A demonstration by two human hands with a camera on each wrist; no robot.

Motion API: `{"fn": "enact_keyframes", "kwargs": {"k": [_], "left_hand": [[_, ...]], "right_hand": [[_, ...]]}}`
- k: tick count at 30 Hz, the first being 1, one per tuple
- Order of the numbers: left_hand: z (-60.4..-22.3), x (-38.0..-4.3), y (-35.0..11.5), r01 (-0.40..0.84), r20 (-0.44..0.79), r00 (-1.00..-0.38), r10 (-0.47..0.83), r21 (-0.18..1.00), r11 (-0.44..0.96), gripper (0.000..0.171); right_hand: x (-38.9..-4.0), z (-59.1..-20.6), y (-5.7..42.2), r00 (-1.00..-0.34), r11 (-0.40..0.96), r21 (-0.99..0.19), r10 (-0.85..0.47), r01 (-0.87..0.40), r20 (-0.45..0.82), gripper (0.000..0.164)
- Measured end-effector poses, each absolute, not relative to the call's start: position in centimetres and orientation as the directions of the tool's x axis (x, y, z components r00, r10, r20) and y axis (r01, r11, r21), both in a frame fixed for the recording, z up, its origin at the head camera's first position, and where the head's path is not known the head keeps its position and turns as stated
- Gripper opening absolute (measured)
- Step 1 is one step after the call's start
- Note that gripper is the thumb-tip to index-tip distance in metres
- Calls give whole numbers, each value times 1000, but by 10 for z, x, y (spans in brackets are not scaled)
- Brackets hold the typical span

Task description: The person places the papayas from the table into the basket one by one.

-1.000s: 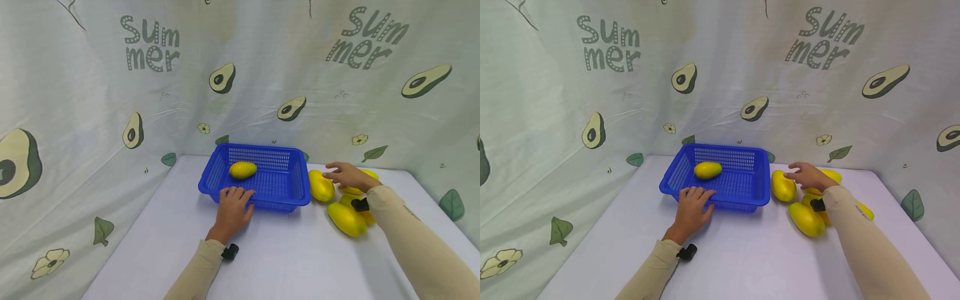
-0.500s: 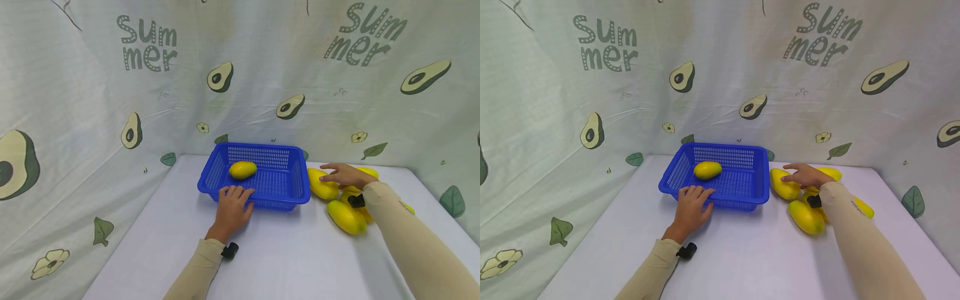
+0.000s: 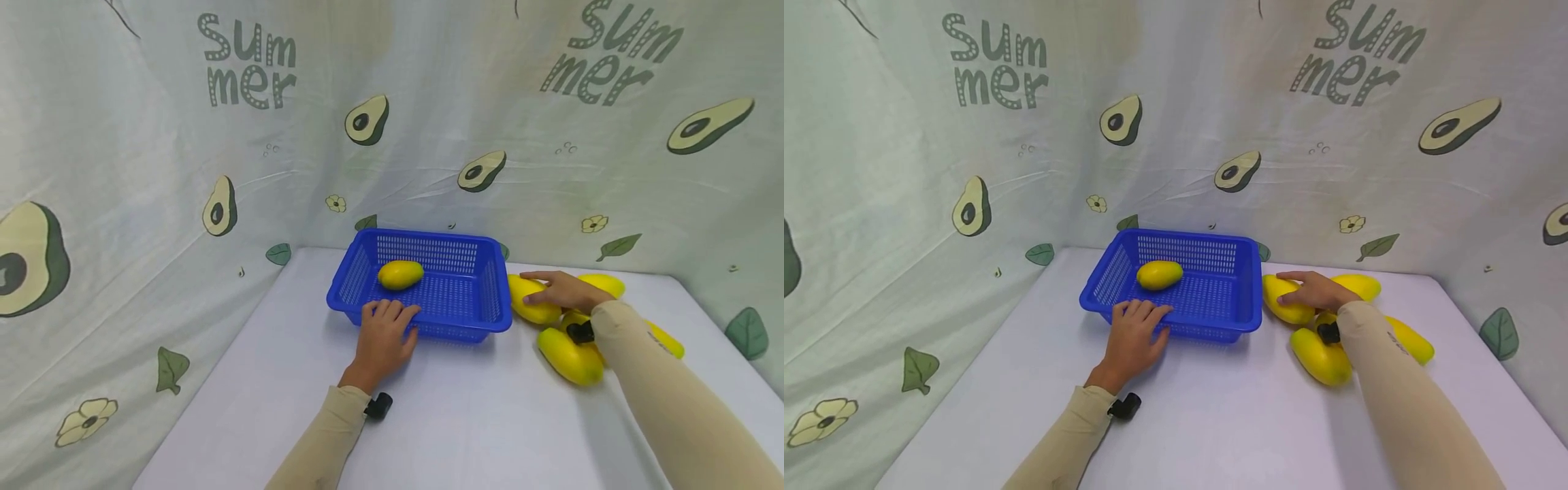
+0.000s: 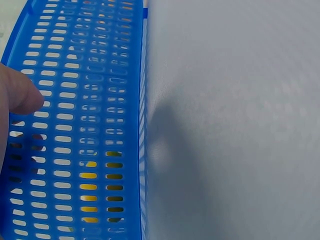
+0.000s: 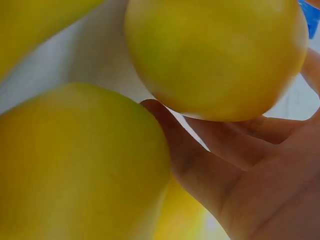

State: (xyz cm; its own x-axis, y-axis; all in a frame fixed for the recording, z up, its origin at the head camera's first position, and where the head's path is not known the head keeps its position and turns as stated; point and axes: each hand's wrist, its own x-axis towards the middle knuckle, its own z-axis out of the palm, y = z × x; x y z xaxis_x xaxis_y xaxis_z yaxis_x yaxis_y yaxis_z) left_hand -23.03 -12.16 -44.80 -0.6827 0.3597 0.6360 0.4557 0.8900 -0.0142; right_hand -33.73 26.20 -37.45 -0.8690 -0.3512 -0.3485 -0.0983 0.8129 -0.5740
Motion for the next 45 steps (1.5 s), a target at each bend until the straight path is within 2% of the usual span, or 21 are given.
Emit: {"fn": "enact_keyframes", "kwargs": {"k": [10,25,35,45], "left_hand": [[-444,-230,-121,445,631,-692,351,-10,895,36],[-445,-229,-120,446,617,-704,352,-2,895,37],[-445,-228,-124,437,631,-696,341,-5,900,37],[-446,-229,-121,442,624,-700,346,-1,897,37]], "right_hand": [[-343,-376,259,-867,815,-577,-321,-47,-382,87],[-341,-372,269,-902,826,-546,-332,-137,-276,87],[-341,-367,269,-915,767,-632,-328,-113,-234,88],[-336,-362,282,-945,708,-705,-254,-36,-207,92]]}}
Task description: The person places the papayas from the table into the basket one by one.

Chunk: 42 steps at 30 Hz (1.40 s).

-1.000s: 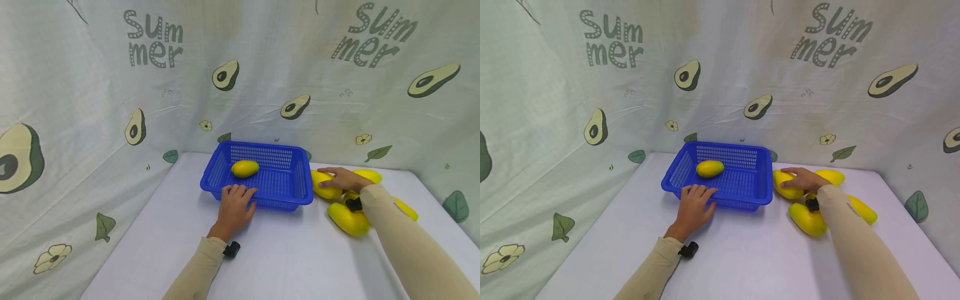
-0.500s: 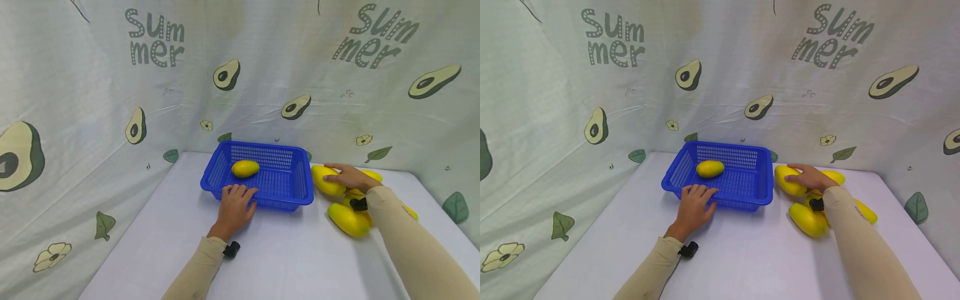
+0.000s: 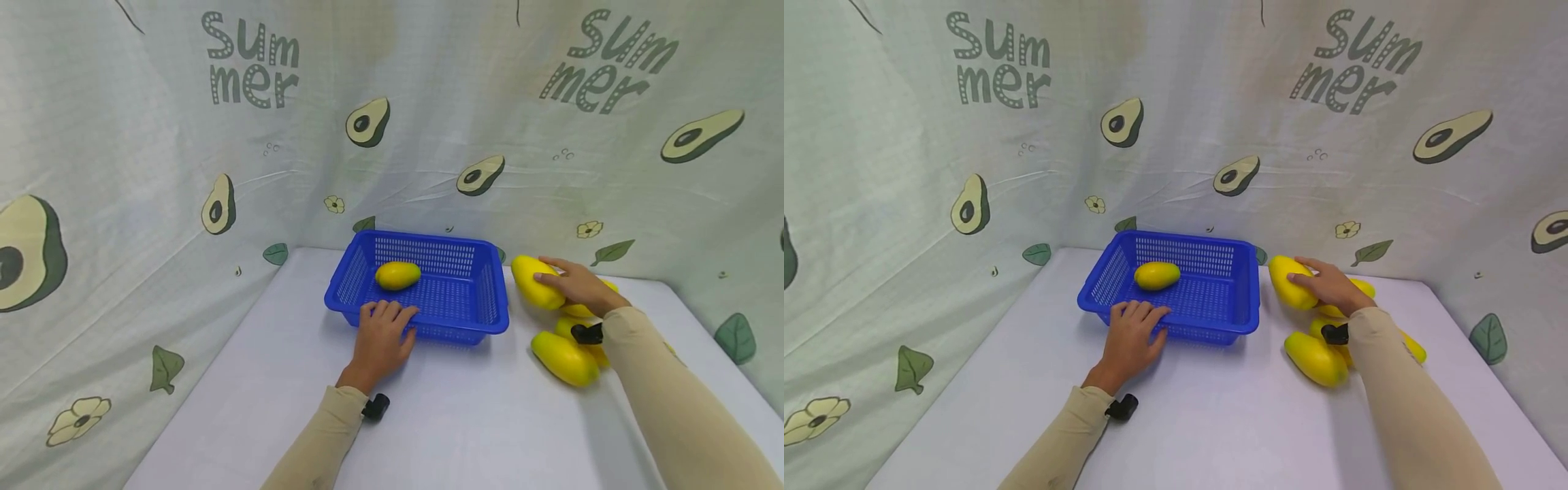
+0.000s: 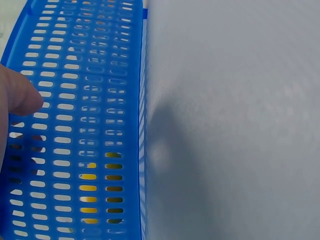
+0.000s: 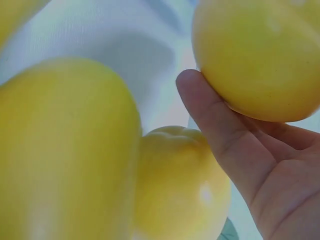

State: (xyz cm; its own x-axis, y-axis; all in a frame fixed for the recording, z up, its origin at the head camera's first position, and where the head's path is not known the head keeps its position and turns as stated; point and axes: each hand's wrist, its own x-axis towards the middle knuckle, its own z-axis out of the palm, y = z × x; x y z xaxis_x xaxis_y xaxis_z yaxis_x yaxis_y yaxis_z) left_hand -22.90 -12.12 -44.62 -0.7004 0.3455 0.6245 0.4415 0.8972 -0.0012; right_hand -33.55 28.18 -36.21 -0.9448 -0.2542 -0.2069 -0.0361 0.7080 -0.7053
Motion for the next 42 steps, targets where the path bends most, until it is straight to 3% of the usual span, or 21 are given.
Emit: {"fn": "enact_keyframes", "kwargs": {"k": [11,24,42], "left_hand": [[-446,-229,-121,435,633,-695,341,-7,900,36],[-445,-231,-119,435,619,-707,343,-2,900,36],[-446,-230,-118,428,606,-721,335,9,904,36]], "right_hand": [[-333,-357,286,-955,651,-759,-221,6,-198,93],[-335,-357,294,-947,443,-890,-224,111,-229,94],[-333,-361,291,-969,356,-929,-180,97,-170,93]]}}
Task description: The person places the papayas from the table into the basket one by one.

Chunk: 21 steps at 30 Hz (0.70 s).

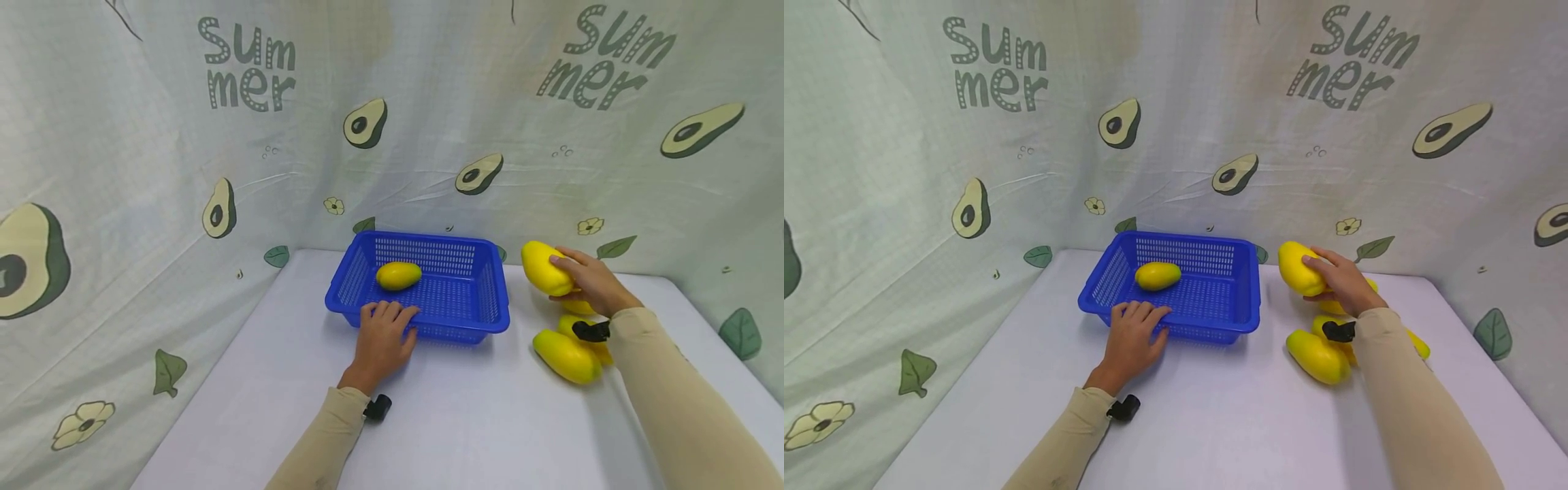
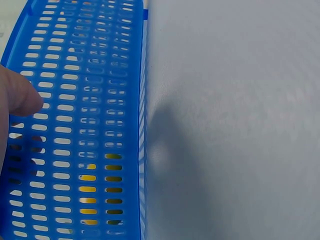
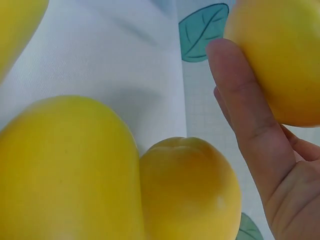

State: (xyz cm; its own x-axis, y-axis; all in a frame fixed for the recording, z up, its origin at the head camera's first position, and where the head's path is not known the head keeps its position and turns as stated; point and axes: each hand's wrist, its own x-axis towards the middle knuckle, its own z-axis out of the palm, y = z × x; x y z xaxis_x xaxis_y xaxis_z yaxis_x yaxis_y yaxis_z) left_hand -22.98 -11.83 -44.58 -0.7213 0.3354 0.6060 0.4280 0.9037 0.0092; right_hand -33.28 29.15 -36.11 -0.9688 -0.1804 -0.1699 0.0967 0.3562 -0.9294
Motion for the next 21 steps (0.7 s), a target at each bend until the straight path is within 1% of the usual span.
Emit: {"fn": "enact_keyframes", "kwargs": {"k": [8,15,21], "left_hand": [[-445,-229,-118,428,614,-716,334,7,904,36],[-446,-229,-119,435,616,-714,333,17,900,36],[-446,-230,-119,439,624,-704,339,8,898,35]], "right_hand": [[-331,-359,291,-970,311,-946,-189,86,-150,89],[-331,-357,286,-972,317,-945,-188,76,-141,89],[-330,-354,285,-972,271,-959,-189,85,-140,89]]}}
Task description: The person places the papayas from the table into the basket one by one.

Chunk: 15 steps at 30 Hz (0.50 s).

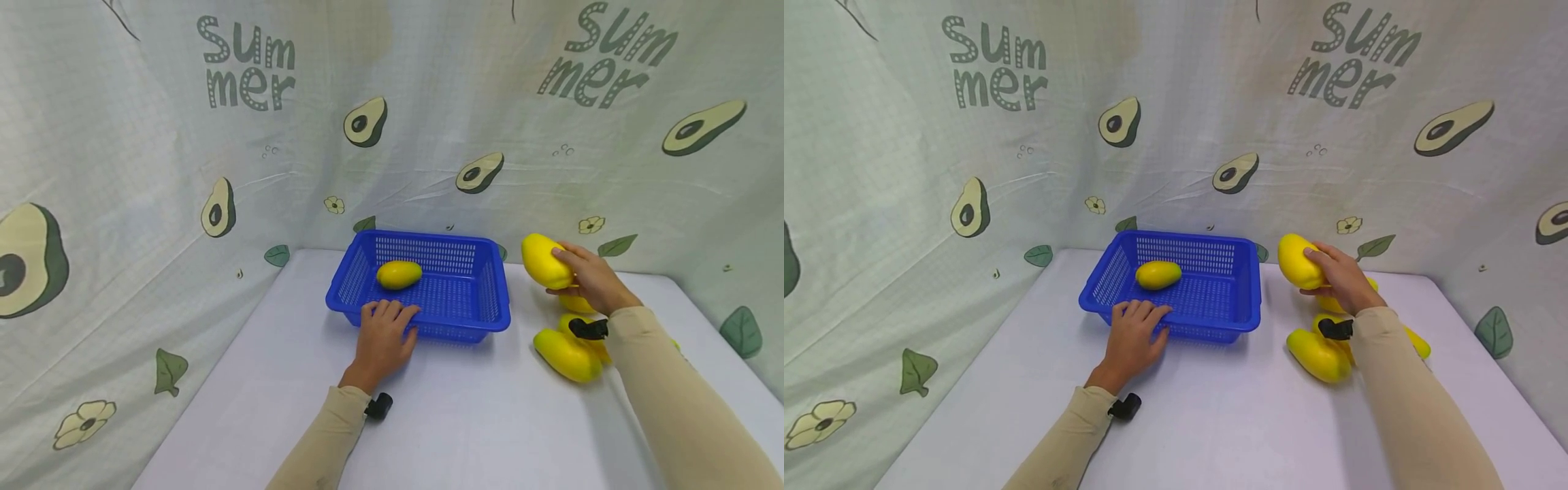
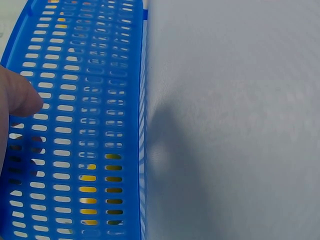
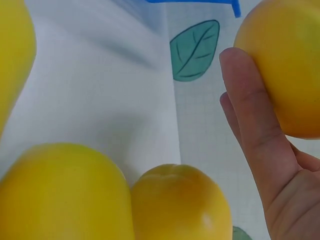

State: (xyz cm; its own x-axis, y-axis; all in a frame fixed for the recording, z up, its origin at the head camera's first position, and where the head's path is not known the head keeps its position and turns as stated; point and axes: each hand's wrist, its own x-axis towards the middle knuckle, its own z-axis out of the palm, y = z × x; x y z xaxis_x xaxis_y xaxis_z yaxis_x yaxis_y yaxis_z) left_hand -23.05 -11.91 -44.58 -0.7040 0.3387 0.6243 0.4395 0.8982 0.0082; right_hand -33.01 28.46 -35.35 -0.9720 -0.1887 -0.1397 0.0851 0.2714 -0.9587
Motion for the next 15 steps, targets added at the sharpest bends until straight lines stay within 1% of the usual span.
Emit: {"fn": "enact_keyframes", "kwargs": {"k": [6,15], "left_hand": [[-446,-229,-119,444,637,-694,336,10,896,34],[-446,-229,-118,433,623,-706,335,7,901,34]], "right_hand": [[-329,-351,281,-969,213,-972,-201,103,-147,87],[-330,-341,265,-973,150,-983,-190,102,-130,87]]}}
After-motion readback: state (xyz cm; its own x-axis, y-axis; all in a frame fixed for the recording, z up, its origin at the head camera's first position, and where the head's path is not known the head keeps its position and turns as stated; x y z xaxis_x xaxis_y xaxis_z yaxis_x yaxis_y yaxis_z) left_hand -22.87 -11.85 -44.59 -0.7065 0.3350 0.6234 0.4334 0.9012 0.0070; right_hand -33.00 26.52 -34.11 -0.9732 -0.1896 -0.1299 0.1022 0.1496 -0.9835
